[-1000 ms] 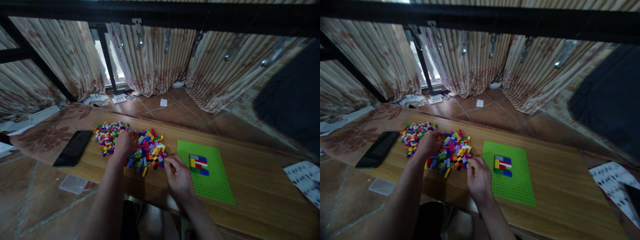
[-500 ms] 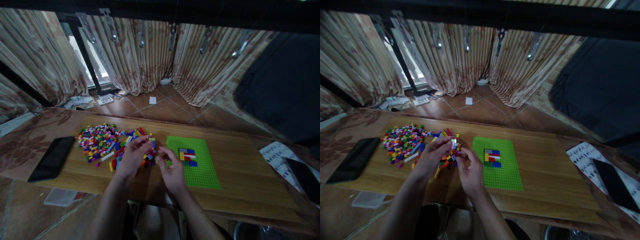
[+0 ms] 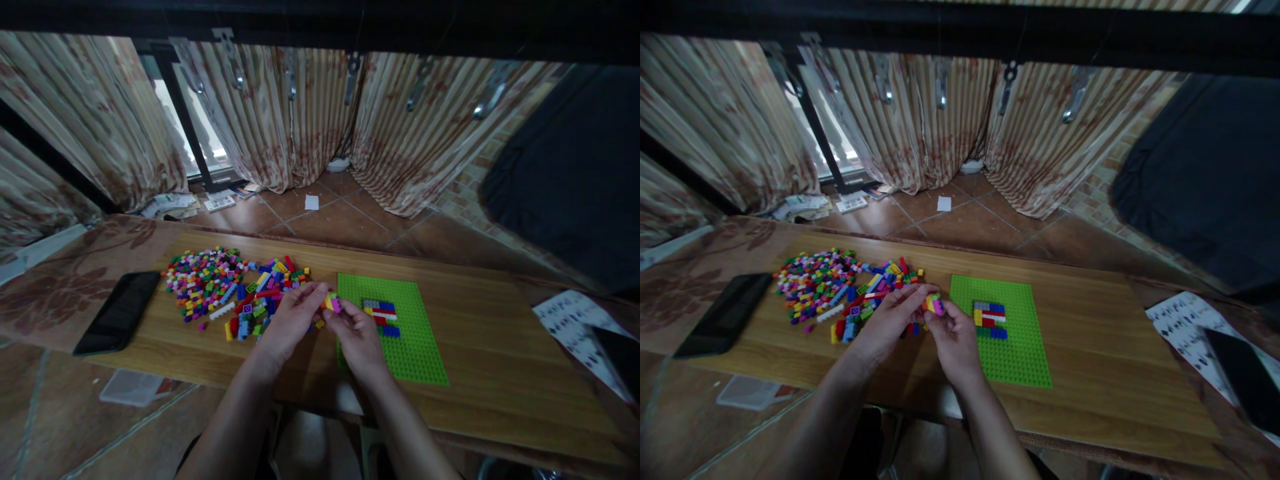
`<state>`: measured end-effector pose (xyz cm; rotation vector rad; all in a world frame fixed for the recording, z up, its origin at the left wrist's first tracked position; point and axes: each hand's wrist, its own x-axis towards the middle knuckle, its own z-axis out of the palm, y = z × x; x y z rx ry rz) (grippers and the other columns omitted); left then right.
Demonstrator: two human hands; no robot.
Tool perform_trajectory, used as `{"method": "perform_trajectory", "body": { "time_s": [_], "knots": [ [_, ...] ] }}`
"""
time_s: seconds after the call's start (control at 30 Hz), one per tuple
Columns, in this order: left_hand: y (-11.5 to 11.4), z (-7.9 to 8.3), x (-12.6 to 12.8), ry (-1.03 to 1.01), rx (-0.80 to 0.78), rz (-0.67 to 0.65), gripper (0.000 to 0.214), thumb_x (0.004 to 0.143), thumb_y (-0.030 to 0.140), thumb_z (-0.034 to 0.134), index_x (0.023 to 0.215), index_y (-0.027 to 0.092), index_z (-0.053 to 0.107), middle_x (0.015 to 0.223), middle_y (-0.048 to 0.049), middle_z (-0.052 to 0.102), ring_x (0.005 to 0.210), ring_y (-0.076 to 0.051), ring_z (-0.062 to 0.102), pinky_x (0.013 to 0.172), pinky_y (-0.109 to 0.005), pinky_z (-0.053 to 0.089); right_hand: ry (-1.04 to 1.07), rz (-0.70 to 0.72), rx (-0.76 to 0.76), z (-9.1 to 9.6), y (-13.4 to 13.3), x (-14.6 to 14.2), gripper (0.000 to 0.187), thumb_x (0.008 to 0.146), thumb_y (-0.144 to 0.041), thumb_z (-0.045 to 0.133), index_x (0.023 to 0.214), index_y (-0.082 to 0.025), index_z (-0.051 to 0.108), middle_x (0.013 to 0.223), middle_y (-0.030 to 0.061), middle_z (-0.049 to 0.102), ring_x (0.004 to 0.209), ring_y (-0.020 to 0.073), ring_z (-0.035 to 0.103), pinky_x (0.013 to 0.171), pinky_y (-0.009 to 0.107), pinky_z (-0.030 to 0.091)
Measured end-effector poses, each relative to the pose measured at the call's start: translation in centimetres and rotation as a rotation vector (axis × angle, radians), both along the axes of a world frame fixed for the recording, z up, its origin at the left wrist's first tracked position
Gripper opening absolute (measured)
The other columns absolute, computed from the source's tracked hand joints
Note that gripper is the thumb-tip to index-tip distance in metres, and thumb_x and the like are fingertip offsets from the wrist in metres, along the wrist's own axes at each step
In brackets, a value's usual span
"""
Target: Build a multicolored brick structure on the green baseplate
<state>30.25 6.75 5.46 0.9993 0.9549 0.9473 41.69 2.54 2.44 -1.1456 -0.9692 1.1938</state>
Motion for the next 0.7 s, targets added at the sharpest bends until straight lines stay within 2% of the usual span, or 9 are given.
{"method": "perform_trajectory", "body": {
  "time_s": [0.13,0.23,0.43,0.7],
  "knots": [
    [0.2,0.2,-0.1,0.036,0.092,-0.101,0.027,0.075,0.041,0.072,0.074,0.014,0.071,0.069,-0.0016,0.064,0.065,-0.012,0.055,0.062,-0.023,0.043,-0.002,0.057,-0.017,0.3,-0.2,0.1,0.022,0.078,-0.040,0.070,0.087,-0.020,0.070,0.074,-0.0019,0.068,0.071,0.0146,0.062,0.068,0.027,0.050],
    [0.2,0.0,-0.2,0.033,0.106,-0.095,0.028,0.075,0.041,0.072,0.073,0.014,0.071,0.066,-0.0004,0.061,0.062,-0.011,0.052,0.060,-0.023,0.042,-0.037,0.042,-0.020,0.2,-0.3,0.1,0.024,0.082,-0.042,0.066,0.091,-0.020,0.070,0.076,-0.0015,0.067,0.072,0.0142,0.061,0.068,0.026,0.049],
    [-0.1,-0.5,0.5,0.030,0.112,0.005,0.027,0.075,0.040,0.070,0.071,0.014,0.066,0.068,0.0000,0.059,0.065,-0.011,0.050,0.062,-0.022,0.040,-0.133,0.014,0.032,-0.1,-0.3,0.1,0.029,0.088,-0.044,0.061,0.101,-0.020,0.070,0.090,0.0014,0.071,0.079,0.0159,0.064,0.073,0.027,0.050],
    [-0.9,-0.8,2.0,-0.018,0.086,0.152,0.023,0.078,0.037,0.065,0.070,0.016,0.060,0.066,0.0019,0.053,0.066,-0.012,0.049,0.064,-0.022,0.039,-0.186,-0.067,0.096,0.7,-0.5,-0.3,0.028,0.091,-0.040,0.056,0.105,-0.021,0.071,0.093,0.0031,0.074,0.086,0.0184,0.067,0.078,0.030,0.053]
  ]
}}
